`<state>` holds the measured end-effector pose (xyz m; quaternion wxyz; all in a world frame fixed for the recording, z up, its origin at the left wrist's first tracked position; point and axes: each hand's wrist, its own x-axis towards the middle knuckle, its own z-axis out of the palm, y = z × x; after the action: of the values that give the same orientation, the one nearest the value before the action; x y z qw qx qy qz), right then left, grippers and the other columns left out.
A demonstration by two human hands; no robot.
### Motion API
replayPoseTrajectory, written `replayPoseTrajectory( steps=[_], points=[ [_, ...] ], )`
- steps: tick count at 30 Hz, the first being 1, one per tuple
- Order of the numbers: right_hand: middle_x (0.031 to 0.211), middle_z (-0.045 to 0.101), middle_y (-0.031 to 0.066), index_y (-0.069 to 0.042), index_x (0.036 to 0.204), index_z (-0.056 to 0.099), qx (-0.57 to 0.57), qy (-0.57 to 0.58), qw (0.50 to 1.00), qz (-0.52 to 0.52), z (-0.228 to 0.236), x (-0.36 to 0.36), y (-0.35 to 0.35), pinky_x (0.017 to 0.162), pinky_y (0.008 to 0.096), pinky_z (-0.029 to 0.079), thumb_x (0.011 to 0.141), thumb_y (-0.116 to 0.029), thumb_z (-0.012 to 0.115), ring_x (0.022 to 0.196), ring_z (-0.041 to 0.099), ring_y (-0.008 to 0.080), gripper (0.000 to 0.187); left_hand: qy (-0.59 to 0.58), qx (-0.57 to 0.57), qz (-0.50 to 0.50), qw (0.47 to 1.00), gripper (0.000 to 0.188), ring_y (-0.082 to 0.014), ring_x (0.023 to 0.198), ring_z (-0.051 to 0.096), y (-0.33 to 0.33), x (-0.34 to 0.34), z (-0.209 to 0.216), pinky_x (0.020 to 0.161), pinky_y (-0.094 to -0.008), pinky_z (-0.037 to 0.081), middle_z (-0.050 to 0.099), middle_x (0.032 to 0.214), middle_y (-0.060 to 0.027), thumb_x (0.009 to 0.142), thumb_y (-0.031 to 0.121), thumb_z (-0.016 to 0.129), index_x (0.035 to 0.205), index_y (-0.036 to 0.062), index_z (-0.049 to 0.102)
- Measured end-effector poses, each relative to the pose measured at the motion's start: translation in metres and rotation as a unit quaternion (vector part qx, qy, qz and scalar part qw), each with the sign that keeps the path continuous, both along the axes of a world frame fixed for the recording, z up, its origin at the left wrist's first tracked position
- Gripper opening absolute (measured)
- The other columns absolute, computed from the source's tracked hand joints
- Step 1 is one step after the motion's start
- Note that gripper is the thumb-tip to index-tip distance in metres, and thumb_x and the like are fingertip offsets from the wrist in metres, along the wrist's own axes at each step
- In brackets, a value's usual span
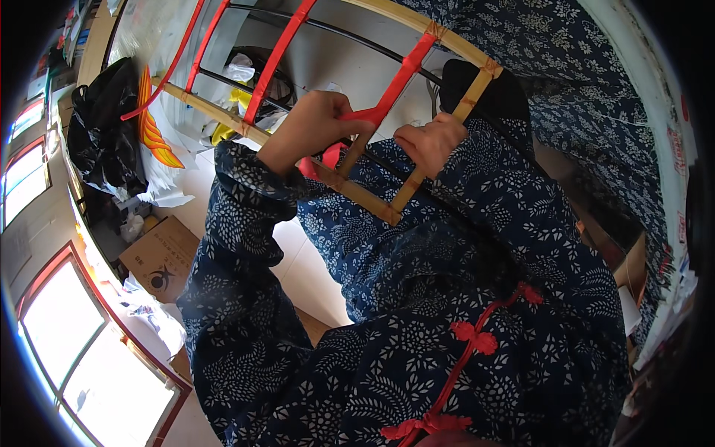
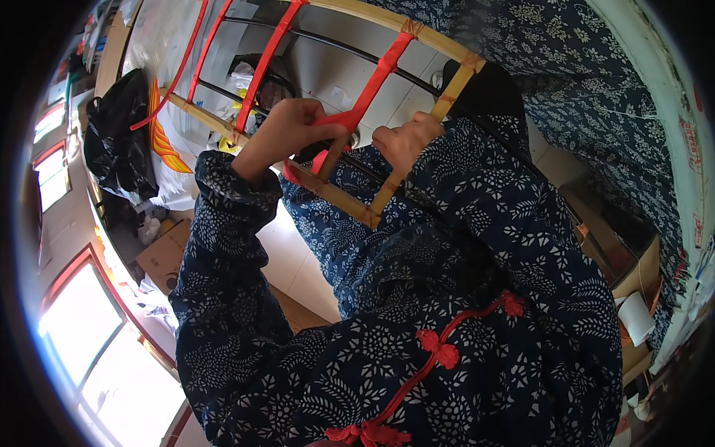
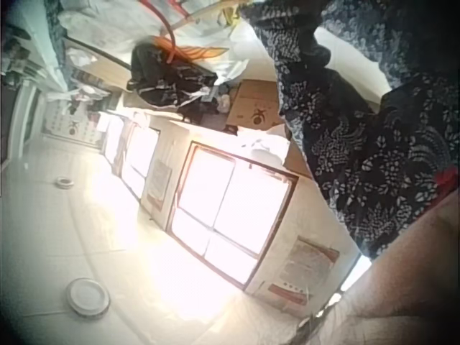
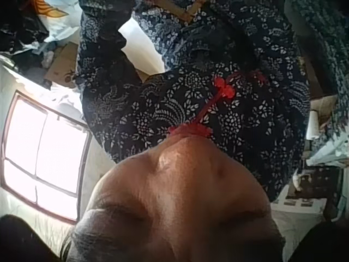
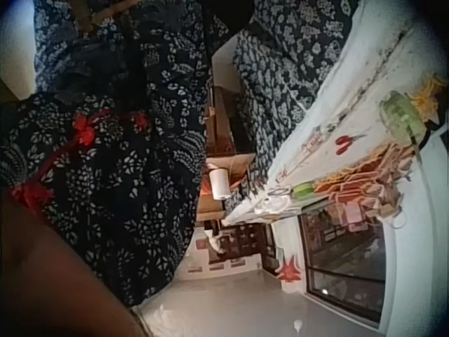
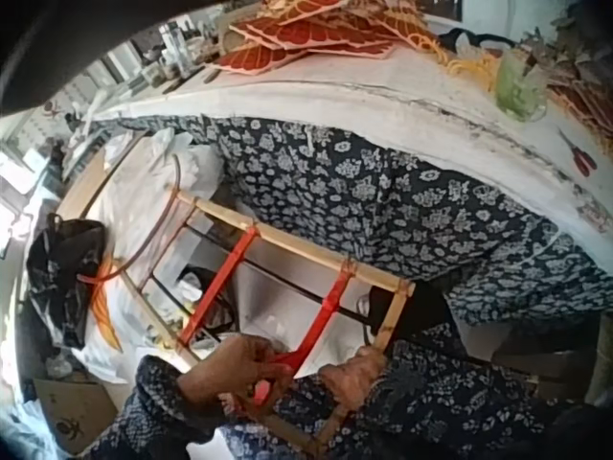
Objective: Wrapping and tying decorative red ribbons around a wooden frame.
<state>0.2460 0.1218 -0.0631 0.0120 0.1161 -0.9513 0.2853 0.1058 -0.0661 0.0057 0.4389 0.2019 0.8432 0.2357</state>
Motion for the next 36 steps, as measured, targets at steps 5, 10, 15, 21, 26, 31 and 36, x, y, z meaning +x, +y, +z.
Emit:
replayPoseTrajectory(
  steps=[5, 10, 15, 21, 26, 31, 36],
  points=[
    [0.064, 0.064, 0.0119, -0.008, 0.089, 0.067, -0.053, -0.075, 0.995, -0.042, 0.019, -0.012, -0.002, 0.061, 0.0365, 0.051, 0.092, -0.024, 0.06, 0.061, 0.065, 0.0266, 0.018, 0.117, 0.065, -0.015, 0.991, 0.032, -0.025, 0.063, 0.064, -0.016, -0.01, -0.012, 0.062, -0.0326, 0.051, 0.065, 0.069, -0.014, 0.083, 0.03, 0.07, 0.085, -0.0023, 0.069],
    [0.069, 0.066, 0.0146, -0.008, 0.091, 0.067, 0.002, -0.18, 0.982, -0.057, 0.026, -0.02, 0.004, 0.059, 0.0388, 0.054, 0.098, -0.031, 0.051, 0.066, 0.066, 0.0309, 0.028, 0.135, 0.039, -0.039, 0.989, 0.033, -0.0271, 0.066, 0.065, -0.02, -0.014, -0.023, 0.063, -0.0335, 0.051, 0.066, 0.074, -0.0161, 0.083, 0.031, 0.07, 0.087, -0.0018, 0.069],
    [0.069, 0.066, 0.0149, -0.006, 0.088, 0.067, 0.035, -0.22, 0.973, -0.065, 0.027, -0.028, -0.001, 0.06, 0.0386, 0.054, 0.1, -0.036, 0.045, 0.065, 0.066, 0.0302, 0.039, 0.117, -0.019, -0.055, 0.991, 0.034, -0.0274, 0.067, 0.065, -0.019, -0.014, -0.023, 0.063, -0.0347, 0.051, 0.066, 0.076, -0.0166, 0.085, 0.032, 0.069, 0.09, -0.0019, 0.068],
    [0.07, 0.067, 0.0157, -0.004, 0.084, 0.07, 0.111, -0.314, 0.941, -0.062, 0.017, -0.05, -0.008, 0.063, 0.0378, 0.056, 0.102, -0.05, 0.029, 0.067, 0.068, 0.0275, 0.063, 0.166, -0.015, -0.075, 0.983, 0.034, -0.025, 0.066, 0.064, -0.02, -0.007, -0.025, 0.063, -0.0346, 0.049, 0.065, 0.077, -0.0164, 0.087, 0.03, 0.067, 0.095, -0.0035, 0.066],
    [0.068, 0.066, 0.0167, -0.004, 0.076, 0.072, 0.129, -0.378, 0.915, -0.066, 0.027, -0.058, -0.015, 0.068, 0.0351, 0.056, 0.101, -0.055, 0.022, 0.071, 0.069, 0.0241, 0.075, 0.163, 0.018, -0.043, 0.986, 0.038, -0.0269, 0.067, 0.065, -0.029, -0.011, -0.034, 0.061, -0.036, 0.05, 0.067, 0.074, -0.0133, 0.083, 0.039, 0.07, 0.086, 0.0012, 0.069],
    [0.064, 0.065, 0.0163, -0.003, 0.07, 0.071, 0.131, -0.384, 0.911, -0.072, 0.029, -0.058, -0.021, 0.064, 0.0354, 0.056, 0.098, -0.061, 0.022, 0.066, 0.068, 0.0242, 0.08, 0.147, 0.038, -0.055, 0.987, 0.034, -0.0257, 0.066, 0.064, -0.033, -0.015, -0.038, 0.06, -0.0354, 0.05, 0.067, 0.074, -0.0123, 0.083, 0.037, 0.071, 0.087, 0.0024, 0.07],
    [0.067, 0.068, 0.014, -0.006, 0.074, 0.072, 0.193, -0.375, 0.905, -0.05, 0.023, -0.057, -0.027, 0.062, 0.0366, 0.056, 0.095, -0.067, 0.021, 0.064, 0.068, 0.0228, 0.082, 0.157, 0.024, -0.072, 0.985, 0.033, -0.025, 0.066, 0.064, -0.03, -0.015, -0.035, 0.06, -0.0351, 0.05, 0.067, 0.075, -0.0113, 0.083, 0.037, 0.071, 0.088, 0.0041, 0.07]
  ],
)
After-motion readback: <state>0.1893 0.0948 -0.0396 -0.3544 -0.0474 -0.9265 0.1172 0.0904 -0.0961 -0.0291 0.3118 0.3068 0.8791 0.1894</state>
